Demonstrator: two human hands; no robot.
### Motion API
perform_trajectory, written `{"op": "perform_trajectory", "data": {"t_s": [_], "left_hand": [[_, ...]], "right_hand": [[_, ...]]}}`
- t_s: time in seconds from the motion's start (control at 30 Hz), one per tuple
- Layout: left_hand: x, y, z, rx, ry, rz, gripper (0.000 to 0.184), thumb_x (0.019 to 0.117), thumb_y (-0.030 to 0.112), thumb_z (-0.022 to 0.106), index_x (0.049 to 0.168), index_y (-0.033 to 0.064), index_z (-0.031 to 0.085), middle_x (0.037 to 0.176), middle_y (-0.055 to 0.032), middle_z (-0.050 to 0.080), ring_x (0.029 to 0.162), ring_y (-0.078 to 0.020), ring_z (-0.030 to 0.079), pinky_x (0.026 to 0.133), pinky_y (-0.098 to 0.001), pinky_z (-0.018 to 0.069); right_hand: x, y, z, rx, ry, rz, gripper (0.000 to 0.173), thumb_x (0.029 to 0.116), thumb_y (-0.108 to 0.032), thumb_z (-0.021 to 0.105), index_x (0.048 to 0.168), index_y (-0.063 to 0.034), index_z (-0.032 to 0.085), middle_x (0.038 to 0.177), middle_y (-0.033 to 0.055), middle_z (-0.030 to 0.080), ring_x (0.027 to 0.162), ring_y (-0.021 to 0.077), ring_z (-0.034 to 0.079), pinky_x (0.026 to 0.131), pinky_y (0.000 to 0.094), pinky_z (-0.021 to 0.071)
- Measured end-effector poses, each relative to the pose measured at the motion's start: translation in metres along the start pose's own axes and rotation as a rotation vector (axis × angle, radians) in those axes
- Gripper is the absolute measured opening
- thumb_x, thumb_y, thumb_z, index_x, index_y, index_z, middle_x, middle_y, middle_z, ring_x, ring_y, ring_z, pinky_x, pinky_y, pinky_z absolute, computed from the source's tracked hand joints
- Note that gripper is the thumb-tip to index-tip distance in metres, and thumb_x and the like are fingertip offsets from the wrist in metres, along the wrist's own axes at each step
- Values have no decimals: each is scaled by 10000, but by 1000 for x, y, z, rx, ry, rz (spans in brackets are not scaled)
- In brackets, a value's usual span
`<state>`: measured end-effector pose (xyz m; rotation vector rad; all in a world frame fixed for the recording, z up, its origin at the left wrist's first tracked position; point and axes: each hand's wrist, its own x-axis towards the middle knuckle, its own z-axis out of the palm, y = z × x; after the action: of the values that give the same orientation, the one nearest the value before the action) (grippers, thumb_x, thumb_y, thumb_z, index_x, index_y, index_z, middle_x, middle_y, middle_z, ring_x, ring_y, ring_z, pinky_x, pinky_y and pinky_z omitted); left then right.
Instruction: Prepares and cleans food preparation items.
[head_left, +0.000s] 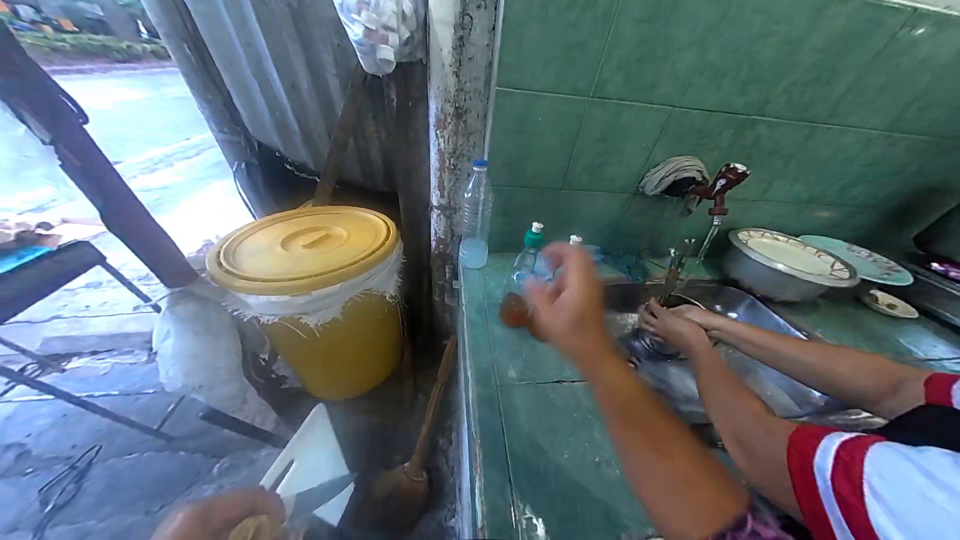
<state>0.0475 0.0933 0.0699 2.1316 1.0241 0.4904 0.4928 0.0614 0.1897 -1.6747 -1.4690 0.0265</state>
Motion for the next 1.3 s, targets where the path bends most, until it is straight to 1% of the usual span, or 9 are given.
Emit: {"op": "perform_trajectory", "data": {"t_s": [0.03, 0.1, 0.2, 0.4, 0.57, 0.73, 0.87, 1.13, 1.3], "left_hand": [[8, 7, -5, 18, -6, 23, 302, 862, 282, 769, 969, 0, 750, 861, -154, 737, 753, -234, 704, 698, -508, 573], [24, 18, -11, 58, 41, 55, 292, 825, 321, 768, 924, 46, 761, 811, -91, 734, 702, -173, 687, 646, -457, 567], [45, 45, -18, 123, 149, 41, 327, 760, 442, 710, 850, 131, 761, 729, 26, 700, 636, -66, 642, 580, -357, 540], [69, 92, -32, 179, 246, 11, 141, 751, 372, 739, 750, 231, 724, 604, 109, 611, 534, -9, 554, 488, -283, 449], [80, 120, -37, 151, 261, 106, 105, 733, 323, 762, 726, 228, 719, 576, 111, 601, 498, 0, 535, 451, -246, 426], [88, 111, -40, 112, 273, 190, 561, 867, 707, 573, 922, 184, 768, 599, 125, 601, 485, 22, 543, 440, -194, 470], [80, 86, -24, -11, 307, 109, 297, 952, 385, 629, 906, 124, 763, 618, 71, 628, 485, -9, 550, 452, -213, 473], [66, 30, 4, -83, 270, 19, 314, 868, 484, 673, 828, 177, 725, 622, 113, 619, 498, 15, 548, 446, -196, 454], [55, 35, -10, -106, 108, -2, 254, 927, 293, 687, 958, 42, 706, 726, 51, 649, 570, -1, 569, 517, -215, 497]], "right_hand": [[-31, -12, 29, 127, -195, -89, 353, 910, -162, 742, 1188, 27, 634, 1102, 211, 662, 897, 284, 682, 785, 453, 594], [-77, -29, 90, 274, -679, -227, 434, 877, -227, 803, 1223, 7, 686, 1180, 180, 699, 1080, 280, 680, 967, 450, 557], [-117, -48, 150, 343, -918, -308, 753, 793, -307, 886, 1380, 34, 558, 1325, 245, 614, 1241, 375, 598, 1053, 528, 494], [-135, -70, 181, 399, -632, -218, 932, 759, -326, 892, 1490, 34, 441, 1417, 264, 542, 1283, 390, 565, 1040, 528, 505], [-125, -70, 191, 507, -454, -291, 832, 760, -189, 885, 1412, 118, 470, 1356, 281, 594, 1244, 347, 622, 1050, 461, 527], [-111, -56, 149, 420, -382, -250, 807, 752, -242, 876, 1393, 80, 505, 1246, 246, 663, 1112, 329, 685, 951, 503, 572], [-86, -15, 97, 336, -216, 44, 772, 765, -291, 868, 1392, -18, 511, 1166, 135, 701, 1016, 237, 711, 883, 471, 607], [-46, 69, 55, 41, 135, 320, 916, 734, -227, 937, 1449, 27, 423, 1320, 281, 593, 1158, 409, 641, 966, 584, 538], [-37, 79, 66, 51, 128, 406, 922, 754, -241, 927, 1483, -2, 416, 1423, 248, 545, 1256, 379, 599, 1039, 547, 510]]}}
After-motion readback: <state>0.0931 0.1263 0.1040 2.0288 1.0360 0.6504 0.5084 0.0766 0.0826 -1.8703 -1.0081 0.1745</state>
